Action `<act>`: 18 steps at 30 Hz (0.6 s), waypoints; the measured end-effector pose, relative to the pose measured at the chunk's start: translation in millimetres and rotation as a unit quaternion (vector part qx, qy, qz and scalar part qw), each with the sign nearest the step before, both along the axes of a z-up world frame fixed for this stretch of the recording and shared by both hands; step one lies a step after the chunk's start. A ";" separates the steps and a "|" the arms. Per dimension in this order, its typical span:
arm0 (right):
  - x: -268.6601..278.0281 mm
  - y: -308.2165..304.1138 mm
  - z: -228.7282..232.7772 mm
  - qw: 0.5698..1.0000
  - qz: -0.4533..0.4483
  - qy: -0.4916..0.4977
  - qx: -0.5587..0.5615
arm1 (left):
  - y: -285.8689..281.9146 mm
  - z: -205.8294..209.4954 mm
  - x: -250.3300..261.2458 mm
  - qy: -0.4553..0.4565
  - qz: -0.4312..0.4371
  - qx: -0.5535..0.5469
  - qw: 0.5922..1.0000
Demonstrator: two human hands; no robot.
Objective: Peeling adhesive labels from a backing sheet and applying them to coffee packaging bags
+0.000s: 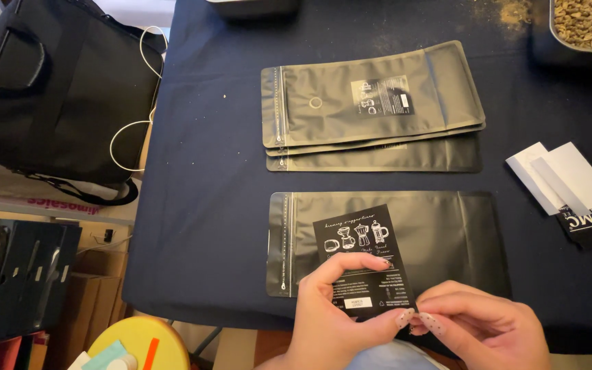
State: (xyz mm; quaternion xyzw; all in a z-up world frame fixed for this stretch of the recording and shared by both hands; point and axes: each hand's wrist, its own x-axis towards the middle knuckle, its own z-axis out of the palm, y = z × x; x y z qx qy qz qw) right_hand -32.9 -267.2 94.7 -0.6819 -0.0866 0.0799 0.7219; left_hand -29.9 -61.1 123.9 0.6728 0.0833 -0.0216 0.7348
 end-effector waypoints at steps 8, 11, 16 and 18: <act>-1.5 -0.3 5.8 0.999 0.002 -0.021 -0.033 | -1.9 -1.5 -3.3 0.020 -0.002 -0.051 0.999; -0.5 0.0 6.9 0.998 0.005 -0.038 -0.042 | -2.8 -1.8 -3.4 0.027 -0.003 -0.067 0.997; -1.3 0.1 4.6 0.997 -0.010 -0.055 -0.058 | -2.2 -2.3 -2.4 0.008 -0.004 -0.037 0.999; -1.2 -0.7 5.0 0.995 -0.014 -0.056 -0.082 | -2.0 -1.2 -1.9 0.008 -0.004 -0.010 1.000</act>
